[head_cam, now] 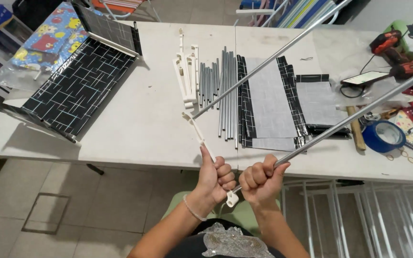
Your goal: Assembling a multi-tier storage rack by connecting metal rods, plastic frames, and fabric shelves while referring to instructions on a phone.
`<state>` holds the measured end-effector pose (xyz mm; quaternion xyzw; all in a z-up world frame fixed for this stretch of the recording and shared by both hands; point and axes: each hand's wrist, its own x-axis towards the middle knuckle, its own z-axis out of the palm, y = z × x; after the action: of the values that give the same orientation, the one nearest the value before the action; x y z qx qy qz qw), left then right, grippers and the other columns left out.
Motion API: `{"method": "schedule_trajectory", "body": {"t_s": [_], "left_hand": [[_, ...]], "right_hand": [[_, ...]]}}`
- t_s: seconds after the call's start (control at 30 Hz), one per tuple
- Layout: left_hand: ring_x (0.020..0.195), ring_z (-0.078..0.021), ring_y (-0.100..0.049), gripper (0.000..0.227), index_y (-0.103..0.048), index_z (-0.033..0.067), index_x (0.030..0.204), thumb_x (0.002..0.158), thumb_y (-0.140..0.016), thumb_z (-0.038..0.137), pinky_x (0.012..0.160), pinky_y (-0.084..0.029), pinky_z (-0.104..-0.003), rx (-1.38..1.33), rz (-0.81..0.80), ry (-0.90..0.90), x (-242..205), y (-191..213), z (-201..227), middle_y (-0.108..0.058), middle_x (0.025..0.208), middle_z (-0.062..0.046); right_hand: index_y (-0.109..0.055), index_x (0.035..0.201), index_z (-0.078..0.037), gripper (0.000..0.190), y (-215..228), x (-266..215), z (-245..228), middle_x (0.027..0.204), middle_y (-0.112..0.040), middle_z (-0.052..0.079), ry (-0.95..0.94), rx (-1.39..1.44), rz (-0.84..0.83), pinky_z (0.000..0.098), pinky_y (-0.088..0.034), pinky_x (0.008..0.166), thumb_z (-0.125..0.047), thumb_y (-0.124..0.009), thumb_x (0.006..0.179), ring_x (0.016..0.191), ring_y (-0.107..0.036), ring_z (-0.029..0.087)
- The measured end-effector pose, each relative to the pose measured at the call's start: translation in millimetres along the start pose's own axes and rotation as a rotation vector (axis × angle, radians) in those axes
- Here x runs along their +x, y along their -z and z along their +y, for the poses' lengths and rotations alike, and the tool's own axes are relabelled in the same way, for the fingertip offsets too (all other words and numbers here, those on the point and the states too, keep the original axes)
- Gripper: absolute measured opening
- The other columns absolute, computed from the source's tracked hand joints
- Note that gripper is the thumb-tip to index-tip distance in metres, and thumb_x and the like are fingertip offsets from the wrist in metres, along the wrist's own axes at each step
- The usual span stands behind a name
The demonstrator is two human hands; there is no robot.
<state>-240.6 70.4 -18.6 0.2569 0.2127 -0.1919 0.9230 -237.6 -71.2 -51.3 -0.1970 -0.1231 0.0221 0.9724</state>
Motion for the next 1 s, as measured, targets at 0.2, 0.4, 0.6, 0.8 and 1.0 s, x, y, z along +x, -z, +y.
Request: {"method": "schedule_trajectory", "body": {"t_s": [0.2,0.4,0.6,0.8,1.0], "left_hand": [[0.042,-0.0098,-0.009,0.074,-0.024,0.0232,0.067,0.088,-0.020,0.094,0.037,-0.015,-0.025,-0.035,0.087,-0.156,7,-4,-8,-0.007,0.057,0.008],[0.041,-0.0118,-0.006,0.070,-0.025,0.0161,0.062,0.087,-0.034,0.081,0.039,-0.007,-0.031,-0.106,0.122,-0.361,-3,-11,-11,-0.010,0.050,0.002],[0.037,-0.0104,-0.013,0.067,-0.029,0.0176,0.060,0.086,-0.041,0.078,0.036,-0.013,-0.029,-0.049,-0.081,-0.626,40,36,-34,-0.017,0.046,0.003],[0.039,-0.0148,-0.027,0.076,-0.035,0.0143,0.058,0.081,-0.042,0.086,0.043,-0.026,-0.033,0.313,0.005,-0.880,46,53,-32,-0.030,0.046,-0.001],[0.044,-0.0123,-0.006,0.070,-0.021,0.0161,0.063,0.085,-0.032,0.082,0.043,-0.005,-0.032,-0.092,0.254,-0.477,22,16,14,-0.009,0.053,0.002]], "right_hand": [[-0.027,0.074,-0.030,0.053,-14,15,0,0.059,-0.005,-0.011,-0.011,-0.209,0.332,0.0225,-0.009,0.034,-0.078,-0.031,0.097,0.046,-0.003,0.008],[-0.036,0.068,-0.024,0.057,-35,39,6,0.053,-0.013,-0.010,-0.105,-0.156,0.742,0.0250,-0.003,0.037,-0.067,-0.033,0.105,0.044,-0.004,0.006],[-0.038,0.068,-0.023,0.056,-33,56,24,0.056,-0.017,-0.009,-0.102,-0.244,0.802,0.0258,-0.005,0.039,-0.068,-0.040,0.101,0.047,-0.007,0.007],[-0.031,0.076,-0.021,0.053,-50,78,45,0.061,-0.015,-0.008,-0.199,-0.379,0.893,0.0270,-0.004,0.041,-0.063,-0.026,0.108,0.050,-0.005,0.009],[-0.031,0.070,-0.021,0.058,-47,67,49,0.056,-0.011,-0.007,-0.102,-0.312,0.782,0.0289,-0.001,0.042,-0.065,-0.028,0.106,0.048,-0.003,0.009]]}}
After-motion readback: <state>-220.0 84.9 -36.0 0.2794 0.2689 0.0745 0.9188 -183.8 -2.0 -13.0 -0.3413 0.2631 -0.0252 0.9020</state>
